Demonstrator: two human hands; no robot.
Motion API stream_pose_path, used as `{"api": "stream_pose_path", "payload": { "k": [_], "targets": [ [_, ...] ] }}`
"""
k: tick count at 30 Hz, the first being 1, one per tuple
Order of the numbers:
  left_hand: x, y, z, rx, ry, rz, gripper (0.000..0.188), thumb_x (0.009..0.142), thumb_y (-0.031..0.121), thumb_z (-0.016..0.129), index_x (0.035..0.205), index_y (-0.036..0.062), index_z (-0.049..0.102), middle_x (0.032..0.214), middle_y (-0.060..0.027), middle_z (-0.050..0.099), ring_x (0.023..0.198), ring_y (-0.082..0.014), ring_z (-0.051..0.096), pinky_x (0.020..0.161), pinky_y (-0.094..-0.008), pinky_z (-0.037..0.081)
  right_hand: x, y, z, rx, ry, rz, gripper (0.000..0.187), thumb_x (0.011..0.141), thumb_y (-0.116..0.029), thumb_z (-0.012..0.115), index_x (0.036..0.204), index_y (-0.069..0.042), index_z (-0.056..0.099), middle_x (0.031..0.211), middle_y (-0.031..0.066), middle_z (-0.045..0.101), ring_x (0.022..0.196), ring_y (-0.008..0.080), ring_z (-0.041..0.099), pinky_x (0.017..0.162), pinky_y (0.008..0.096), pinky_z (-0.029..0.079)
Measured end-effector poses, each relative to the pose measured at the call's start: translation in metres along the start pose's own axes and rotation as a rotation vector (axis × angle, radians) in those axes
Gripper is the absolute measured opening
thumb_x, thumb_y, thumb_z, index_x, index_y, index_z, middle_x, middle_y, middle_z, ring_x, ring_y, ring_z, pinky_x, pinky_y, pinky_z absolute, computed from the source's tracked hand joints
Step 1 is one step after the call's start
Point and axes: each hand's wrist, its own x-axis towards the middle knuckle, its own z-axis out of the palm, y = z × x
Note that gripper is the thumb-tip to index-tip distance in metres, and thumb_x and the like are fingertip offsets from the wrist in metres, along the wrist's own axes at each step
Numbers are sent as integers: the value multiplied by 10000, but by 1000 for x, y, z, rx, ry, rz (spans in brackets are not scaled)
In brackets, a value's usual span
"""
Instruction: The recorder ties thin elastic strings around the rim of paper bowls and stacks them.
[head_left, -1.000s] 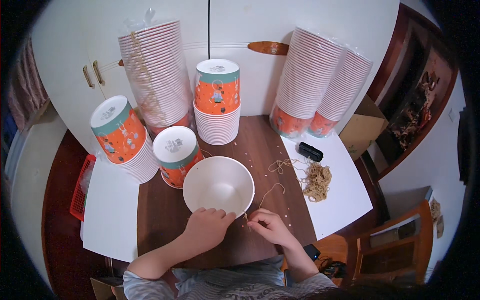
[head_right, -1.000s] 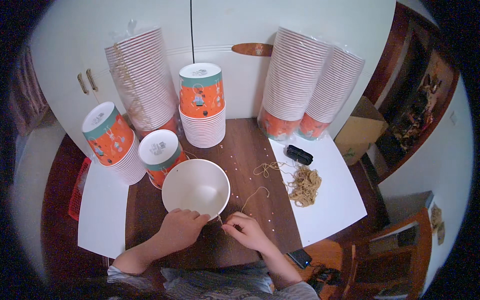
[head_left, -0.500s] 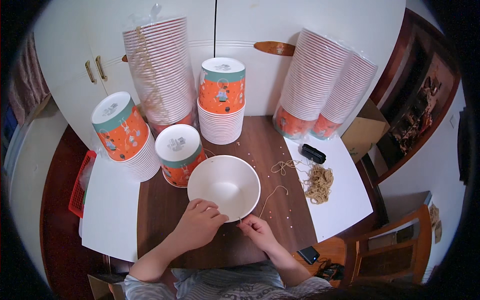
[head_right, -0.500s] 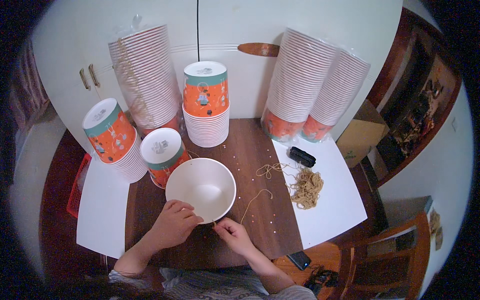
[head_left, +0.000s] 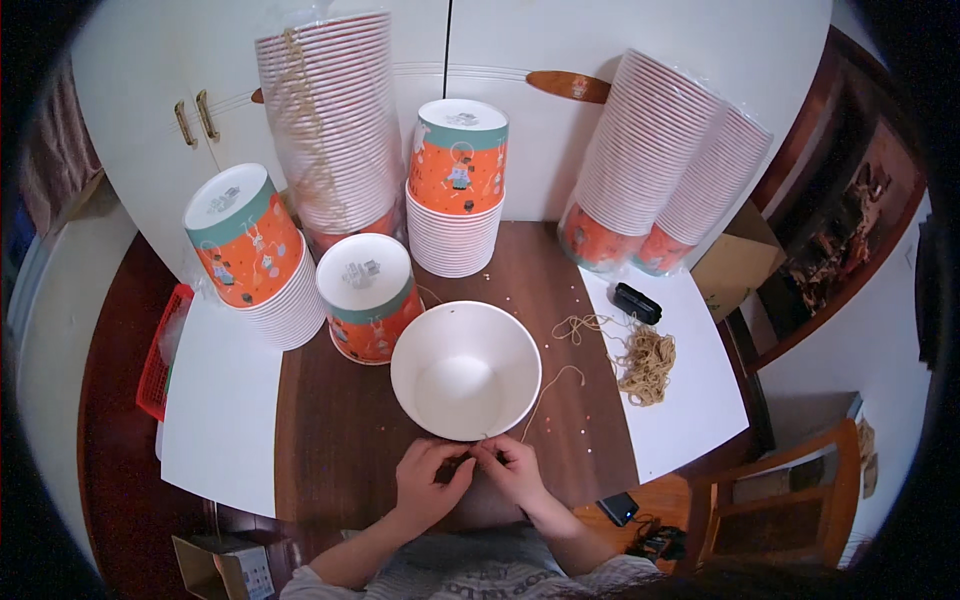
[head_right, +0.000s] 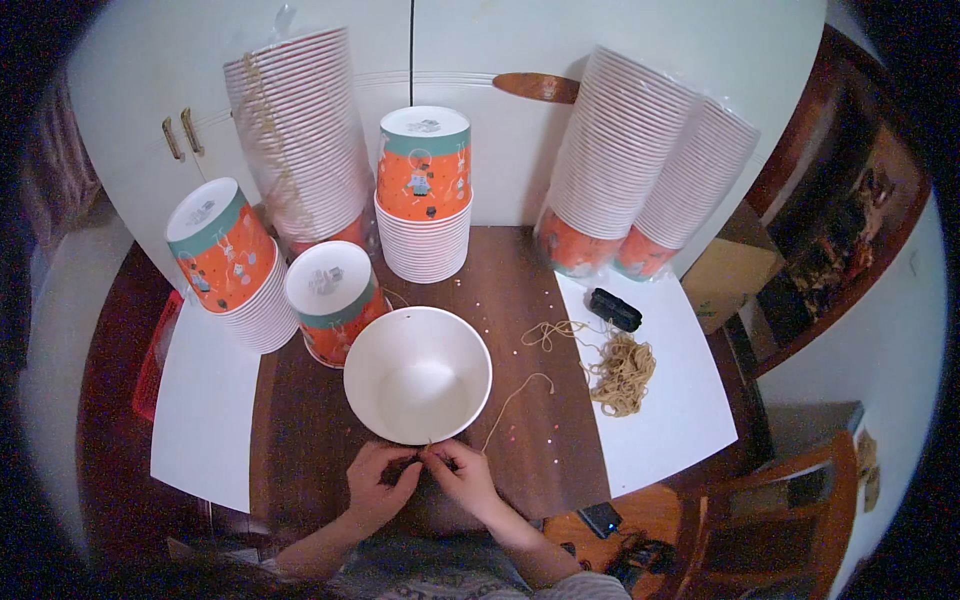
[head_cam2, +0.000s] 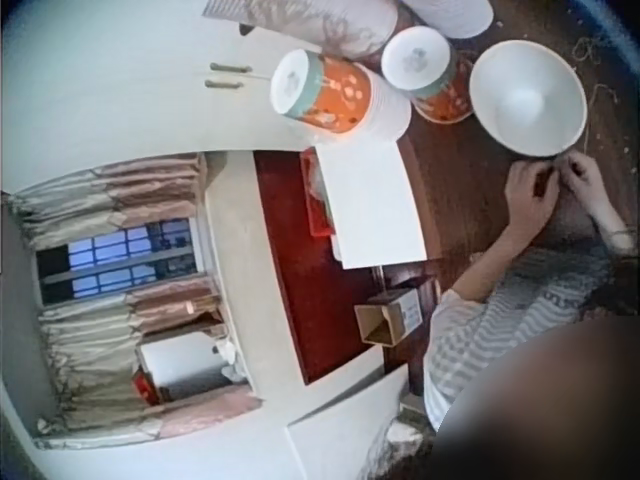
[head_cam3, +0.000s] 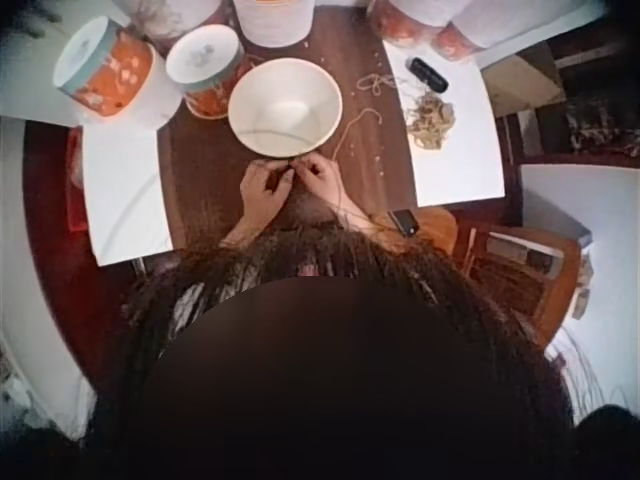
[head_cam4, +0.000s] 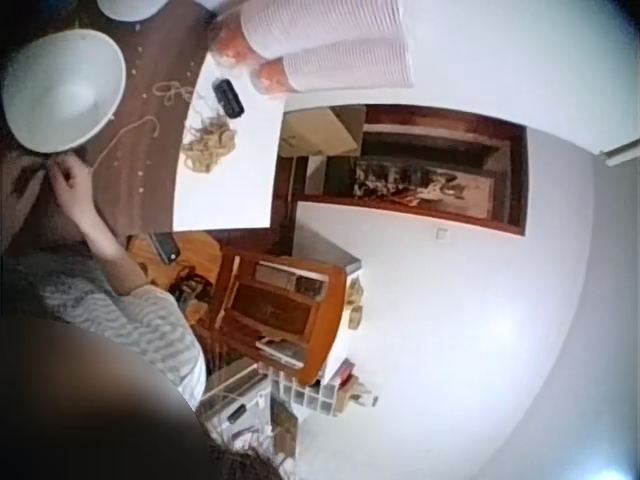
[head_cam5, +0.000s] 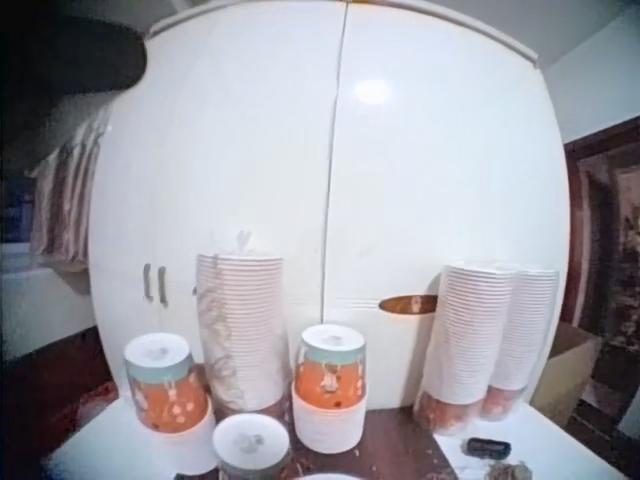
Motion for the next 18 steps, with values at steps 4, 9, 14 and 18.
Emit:
{"api": "stream_pose_path", "payload": {
  "k": [4, 9, 14, 18],
  "targets": [
    [-1, 4, 16, -165, 9, -181, 204, 647, 58, 676, 842, 40, 617, 756, -70, 566, 663, -182, 554, 534, -253, 453, -4, -9, -2, -242, 117, -265, 119, 730, -42, 577, 843, -8, 577, 772, 143, 590, 702, 268, 600, 602, 312, 472],
    [-5, 2, 25, -110, 129, -148, 162, 650, 47, 676, 804, 32, 628, 746, -67, 558, 580, -152, 514, 473, -228, 409, -11, -9, -1, -397, 85, -296, 90, 680, -28, 576, 764, -15, 546, 677, 135, 538, 625, 309, 557, 539, 362, 457],
    [1, 11, 26, -58, 160, -183, 107, 634, 35, 673, 725, 33, 616, 652, -47, 533, 535, -156, 477, 450, -261, 374, -13, -12, -1, -506, 65, -369, 101, 632, -42, 583, 713, -29, 525, 629, 122, 517, 582, 300, 542, 502, 381, 440],
    [2, 10, 27, -4, 205, -162, 79, 617, 11, 659, 654, 42, 595, 531, -28, 469, 490, -158, 437, 441, -283, 345, -14, -16, -2, -695, 52, -448, 146, 548, -65, 574, 678, -47, 509, 571, 104, 488, 537, 279, 525, 469, 375, 424]
  ]
}}
